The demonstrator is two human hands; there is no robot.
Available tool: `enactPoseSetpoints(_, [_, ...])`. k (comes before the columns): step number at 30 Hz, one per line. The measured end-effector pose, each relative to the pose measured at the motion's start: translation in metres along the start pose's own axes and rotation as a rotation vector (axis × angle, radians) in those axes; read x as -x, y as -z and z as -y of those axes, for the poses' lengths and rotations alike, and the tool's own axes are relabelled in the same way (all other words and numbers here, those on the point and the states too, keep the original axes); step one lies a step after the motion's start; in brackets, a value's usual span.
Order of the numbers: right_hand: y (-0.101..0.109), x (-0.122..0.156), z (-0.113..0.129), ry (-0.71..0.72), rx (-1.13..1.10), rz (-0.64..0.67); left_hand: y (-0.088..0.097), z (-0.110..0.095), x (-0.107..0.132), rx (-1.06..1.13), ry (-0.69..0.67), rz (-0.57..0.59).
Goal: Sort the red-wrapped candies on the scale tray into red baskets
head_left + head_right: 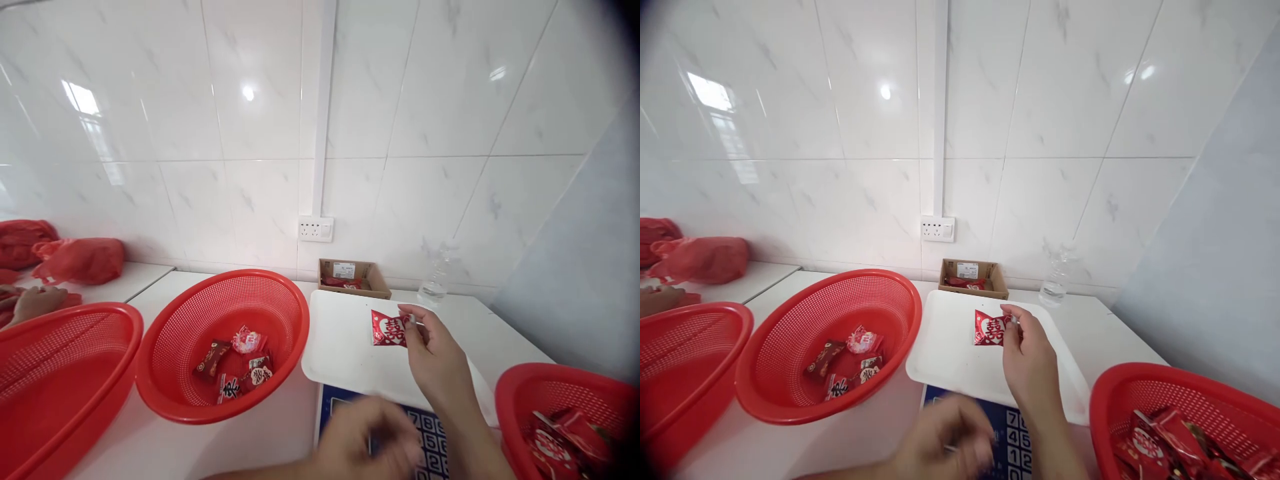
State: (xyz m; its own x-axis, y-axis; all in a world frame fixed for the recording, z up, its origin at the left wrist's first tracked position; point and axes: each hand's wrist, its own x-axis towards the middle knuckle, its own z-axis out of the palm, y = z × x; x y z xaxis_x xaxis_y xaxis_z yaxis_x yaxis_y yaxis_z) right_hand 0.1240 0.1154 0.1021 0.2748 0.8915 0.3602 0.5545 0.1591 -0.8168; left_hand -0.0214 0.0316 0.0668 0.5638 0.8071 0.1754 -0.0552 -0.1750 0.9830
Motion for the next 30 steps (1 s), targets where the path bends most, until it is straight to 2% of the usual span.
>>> enactPoseSetpoints(1, [0.001, 0.001, 0.003, 0.007, -0.005, -0.012, 0.011, -0.010, -0.012, -0.019, -0.037, -0.188])
enactPoseSetpoints(2, [0.001, 0.003, 0.005, 0.015, -0.023, -0.017, 0.021, -0.018, -0.024, -0.074, -0.094, -0.428])
enactPoseSetpoints(3, [0.000, 0.005, 0.007, 0.023, -0.049, -0.015, 0.031, -0.025, -0.034, -0.120, -0.128, -0.555])
enactPoseSetpoints(5, [-0.002, 0.009, 0.011, 0.042, -0.114, 0.005, 0.047, -0.033, -0.051, -0.201, -0.157, -0.629])
enactPoseSetpoints(8, [-0.006, 0.015, 0.016, 0.066, -0.170, 0.033, 0.057, -0.030, -0.064, -0.245, -0.122, -0.529])
enactPoseSetpoints(11, [-0.010, 0.019, 0.017, 0.078, -0.195, 0.054, 0.057, -0.021, -0.067, -0.129, -0.089, -0.441])
enactPoseSetpoints(14, [-0.013, 0.019, 0.016, 0.055, -0.265, 0.098, 0.058, -0.017, -0.065, -0.027, -0.111, -0.484])
enactPoseSetpoints(16, [-0.014, 0.018, 0.016, 0.004, -0.295, 0.173, 0.061, -0.016, -0.063, -0.021, -0.123, -0.528])
enactPoseSetpoints(20, [-0.014, 0.019, 0.020, -0.032, -0.139, 0.344, 0.064, -0.016, -0.060, 0.005, -0.116, -0.512])
enactPoseSetpoints(25, [-0.009, 0.022, 0.028, 0.059, 0.008, 0.261, 0.060, -0.019, -0.058, 0.150, -0.074, -0.481])
enactPoseSetpoints(30, [-0.006, 0.023, 0.032, 0.078, 0.021, 0.190, 0.057, -0.021, -0.055, 0.220, 0.018, -0.310])
